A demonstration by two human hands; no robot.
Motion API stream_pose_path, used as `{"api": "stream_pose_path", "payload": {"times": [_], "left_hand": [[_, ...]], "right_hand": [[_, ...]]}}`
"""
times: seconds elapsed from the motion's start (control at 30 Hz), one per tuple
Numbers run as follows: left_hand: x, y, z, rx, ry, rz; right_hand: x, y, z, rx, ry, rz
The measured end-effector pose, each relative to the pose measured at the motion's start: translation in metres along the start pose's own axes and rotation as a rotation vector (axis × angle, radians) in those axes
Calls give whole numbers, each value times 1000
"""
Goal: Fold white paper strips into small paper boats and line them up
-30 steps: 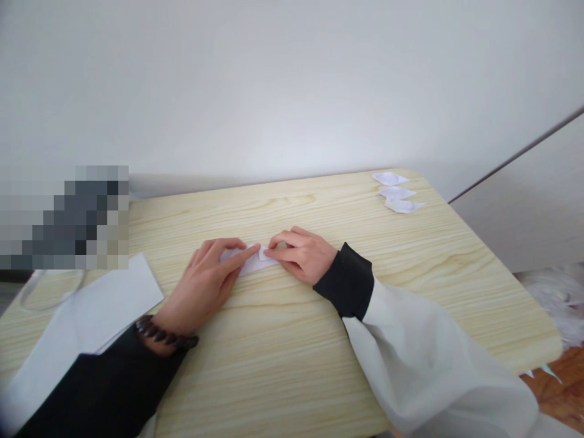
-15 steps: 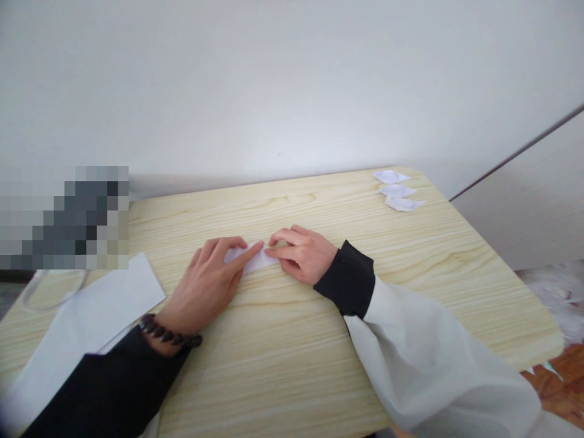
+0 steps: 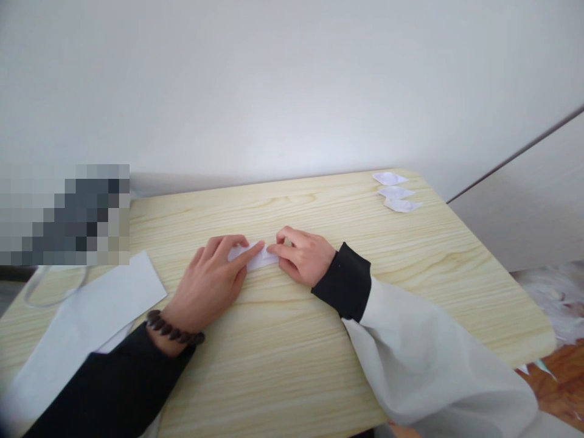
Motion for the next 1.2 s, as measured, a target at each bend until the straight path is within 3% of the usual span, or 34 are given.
{"api": "stream_pose_path", "payload": {"times": [0.47,0.73,0.93,1.03,1.2], "left_hand": [[-3,0,0,8,32,44],[-3,-1,-1,13,35,45],[-7,3,0,48,49,103],[-10,4,-2,81,79,204],[-23,-1,-7,99,186,385]], "right_hand": [[6,7,8,63,10,-33],[4,0,-1,-7,-6,23],[5,8,6,71,18,-68],[6,7,3,90,-62,-95],[1,-6,-8,-20,-219,-31]]}}
Point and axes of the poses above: each hand's wrist, its own z-axis away from the middle knuckle, its own y-axis out of the back of the hand, x = y × z, the point moved 6 cm from there along -z, towards the middle knuckle, and after that the axes turned 9 degrees about z, right-handed, at the moved point
